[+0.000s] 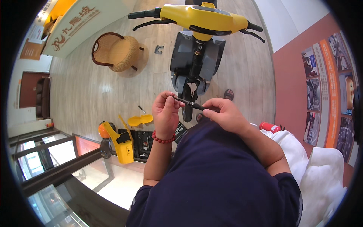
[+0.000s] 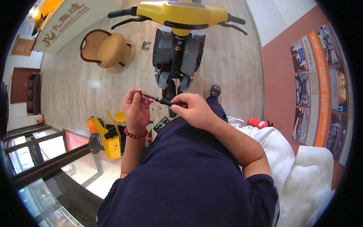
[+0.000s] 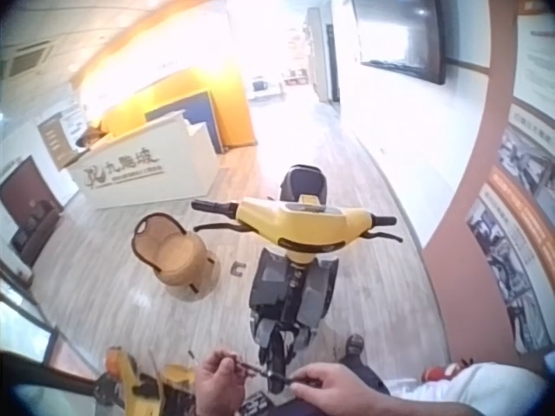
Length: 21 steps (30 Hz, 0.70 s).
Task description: Repairing the handlebar controls of a yellow electric scooter using a screwdriver.
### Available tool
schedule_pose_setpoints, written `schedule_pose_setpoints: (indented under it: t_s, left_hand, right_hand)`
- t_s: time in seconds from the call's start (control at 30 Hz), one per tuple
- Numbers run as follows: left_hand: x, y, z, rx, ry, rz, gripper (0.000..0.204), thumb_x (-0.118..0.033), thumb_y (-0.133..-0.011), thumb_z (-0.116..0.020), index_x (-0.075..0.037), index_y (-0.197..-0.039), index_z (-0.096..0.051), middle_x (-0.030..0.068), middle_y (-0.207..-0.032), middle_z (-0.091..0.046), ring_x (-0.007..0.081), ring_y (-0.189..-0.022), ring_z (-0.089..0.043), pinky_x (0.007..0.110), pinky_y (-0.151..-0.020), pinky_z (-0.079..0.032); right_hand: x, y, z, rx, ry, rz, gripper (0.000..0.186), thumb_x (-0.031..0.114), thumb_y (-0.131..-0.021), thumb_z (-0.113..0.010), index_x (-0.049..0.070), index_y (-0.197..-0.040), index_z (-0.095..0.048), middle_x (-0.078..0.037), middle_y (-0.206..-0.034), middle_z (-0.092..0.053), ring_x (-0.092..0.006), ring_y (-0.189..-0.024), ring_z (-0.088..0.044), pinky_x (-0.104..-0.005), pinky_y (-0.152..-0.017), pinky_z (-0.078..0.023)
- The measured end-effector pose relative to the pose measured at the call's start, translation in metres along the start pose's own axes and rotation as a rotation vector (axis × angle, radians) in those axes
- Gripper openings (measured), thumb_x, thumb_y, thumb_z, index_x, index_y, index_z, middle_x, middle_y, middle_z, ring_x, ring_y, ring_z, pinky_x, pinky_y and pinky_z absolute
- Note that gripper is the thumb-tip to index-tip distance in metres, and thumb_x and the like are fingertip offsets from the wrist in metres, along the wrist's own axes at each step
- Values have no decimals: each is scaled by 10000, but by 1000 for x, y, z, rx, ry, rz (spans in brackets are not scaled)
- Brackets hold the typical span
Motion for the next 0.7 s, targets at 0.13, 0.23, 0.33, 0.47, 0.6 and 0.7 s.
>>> schedule_pose_setpoints:
  t_s: [0.13, 0.23, 0.33, 0.47, 0.6, 0.7]
  left_hand:
    - [7, 3, 3, 5, -14, 48, 129, -79, -914, -463, -1, -1007, -507, 66, -832, -570, 150, -750, -581, 301, -727, -508]
    - [13, 6, 5, 9, -16, 86, 128, -76, -915, -463, 1, -1005, -509, 67, -801, -572, 163, -740, -577, 303, -718, -497]
    - [16, 7, 4, 36, -3, 95, 129, -76, -915, -463, 1, -1007, -511, 66, -794, -575, 164, -725, -571, 303, -714, -488]
    - [17, 9, 5, 27, -4, 117, 132, -78, -915, -464, 1, -1009, -512, 65, -792, -577, 160, -716, -568, 303, -715, -484]
    - [18, 9, 5, 30, -3, 133, 131, -78, -914, -466, 0, -1008, -513, 67, -800, -584, 162, -717, -571, 301, -717, -485]
    - [22, 9, 8, 17, -7, 147, 131, -80, -912, -472, 0, -1008, -513, 68, -802, -588, 164, -717, -576, 299, -716, -487]
  right_hand:
    - [-6, 6, 1, -37, -30, -15, 202, 119, -800, -590, -45, -917, -607, -29, -740, -598, -69, -679, -513, -228, -615, -422]
    - [-12, 10, 2, -54, -4, -68, 198, 118, -801, -588, -42, -914, -607, -21, -735, -593, -58, -662, -504, -220, -597, -414]
    - [-18, 11, 0, -60, -31, -90, 192, 117, -803, -584, -41, -911, -607, -15, -732, -589, -51, -653, -500, -213, -584, -407]
    - [-23, 13, -4, -69, -56, -93, 190, 112, -803, -583, -40, -914, -605, -7, -720, -578, -48, -647, -491, -210, -577, -400]
    - [-29, 13, -5, -79, -68, -86, 191, 112, -802, -586, -40, -917, -604, -1, -707, -566, -47, -638, -480, -211, -572, -395]
    - [-35, 14, -4, -90, -63, -103, 188, 110, -805, -586, -39, -917, -603, 2, -703, -561, -47, -634, -477, -209, -573, -393]
Point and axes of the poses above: each hand's wrist, its own y-axis away from the middle knuckle, its own z-axis out of the back of the hand, x = y × z, the point moved 10 cm from there along -y, towards the middle knuckle
